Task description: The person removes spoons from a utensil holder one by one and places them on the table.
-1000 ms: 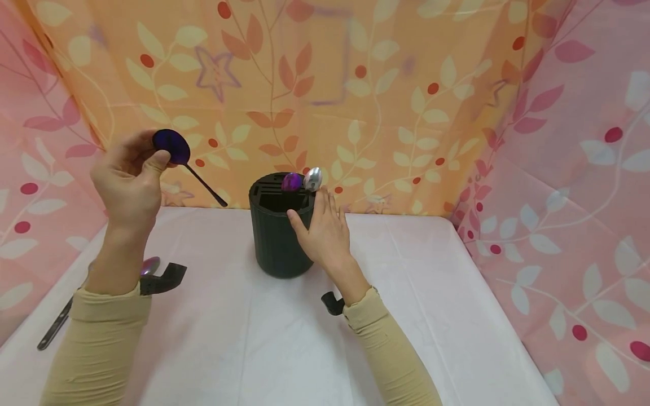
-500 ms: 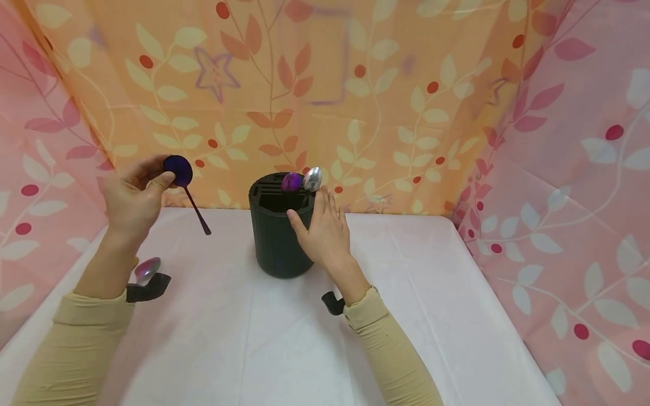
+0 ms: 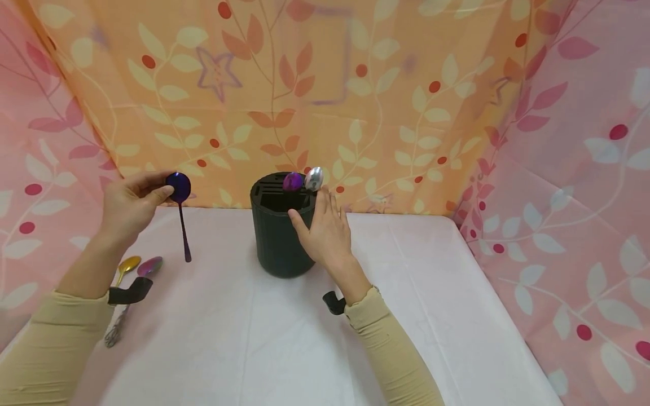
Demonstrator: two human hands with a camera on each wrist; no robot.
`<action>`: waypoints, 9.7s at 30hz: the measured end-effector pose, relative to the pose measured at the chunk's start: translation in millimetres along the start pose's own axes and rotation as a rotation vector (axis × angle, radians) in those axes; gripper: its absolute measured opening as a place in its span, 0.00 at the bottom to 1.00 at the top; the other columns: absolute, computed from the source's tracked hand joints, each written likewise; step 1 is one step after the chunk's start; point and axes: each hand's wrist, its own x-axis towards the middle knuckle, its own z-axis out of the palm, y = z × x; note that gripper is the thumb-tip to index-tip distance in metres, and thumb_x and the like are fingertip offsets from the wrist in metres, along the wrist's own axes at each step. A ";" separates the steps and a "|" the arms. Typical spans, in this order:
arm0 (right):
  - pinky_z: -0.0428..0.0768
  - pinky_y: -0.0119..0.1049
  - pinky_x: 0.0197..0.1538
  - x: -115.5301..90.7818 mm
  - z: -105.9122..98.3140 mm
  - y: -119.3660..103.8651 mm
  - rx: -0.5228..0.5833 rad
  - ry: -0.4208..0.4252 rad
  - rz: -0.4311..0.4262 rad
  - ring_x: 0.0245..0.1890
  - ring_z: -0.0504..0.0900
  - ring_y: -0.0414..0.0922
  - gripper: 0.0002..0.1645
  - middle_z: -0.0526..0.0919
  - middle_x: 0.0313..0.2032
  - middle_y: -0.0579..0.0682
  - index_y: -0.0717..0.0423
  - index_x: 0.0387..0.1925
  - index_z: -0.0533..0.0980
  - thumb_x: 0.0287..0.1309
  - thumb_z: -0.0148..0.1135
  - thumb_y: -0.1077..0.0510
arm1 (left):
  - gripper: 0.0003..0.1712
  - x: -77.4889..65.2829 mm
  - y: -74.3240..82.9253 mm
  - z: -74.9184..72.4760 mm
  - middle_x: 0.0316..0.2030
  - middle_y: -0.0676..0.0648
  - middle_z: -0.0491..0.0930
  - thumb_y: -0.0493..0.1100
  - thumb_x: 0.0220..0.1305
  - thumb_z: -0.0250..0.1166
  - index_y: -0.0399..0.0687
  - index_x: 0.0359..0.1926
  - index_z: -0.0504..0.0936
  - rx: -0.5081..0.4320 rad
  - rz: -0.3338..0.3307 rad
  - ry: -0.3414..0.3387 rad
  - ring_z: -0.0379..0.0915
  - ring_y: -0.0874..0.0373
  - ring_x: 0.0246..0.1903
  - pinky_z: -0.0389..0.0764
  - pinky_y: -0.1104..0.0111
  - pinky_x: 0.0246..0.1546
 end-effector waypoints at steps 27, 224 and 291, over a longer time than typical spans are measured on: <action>0.48 0.61 0.80 -0.9 1.1 0.5 -0.012 -0.005 0.012 0.80 0.53 0.58 0.58 0.54 0.80 0.62 0.61 0.82 0.44 0.72 0.34 0.21 | 0.28 -3.2 -67.1 -39.9 0.41 0.60 0.84 0.33 0.76 0.60 0.23 0.70 0.67 0.008 -0.432 -0.515 0.83 0.66 0.36 0.86 0.73 0.44; 0.50 0.61 0.80 -1.1 2.5 0.1 0.011 0.008 0.021 0.80 0.54 0.58 0.57 0.52 0.82 0.56 0.57 0.83 0.43 0.72 0.37 0.23 | 0.19 10.5 72.3 122.8 0.47 0.43 0.83 0.28 0.67 0.68 0.32 0.59 0.82 -0.494 0.136 -0.010 0.85 0.55 0.44 0.88 0.68 0.46; 0.47 0.61 0.80 -2.2 3.0 1.6 0.025 0.012 -0.008 0.81 0.52 0.56 0.58 0.53 0.81 0.61 0.60 0.83 0.42 0.73 0.35 0.22 | 0.21 -23.5 -14.4 -10.0 0.45 0.55 0.86 0.34 0.69 0.69 0.35 0.62 0.81 -0.394 -0.319 -0.226 0.86 0.63 0.41 0.86 0.73 0.45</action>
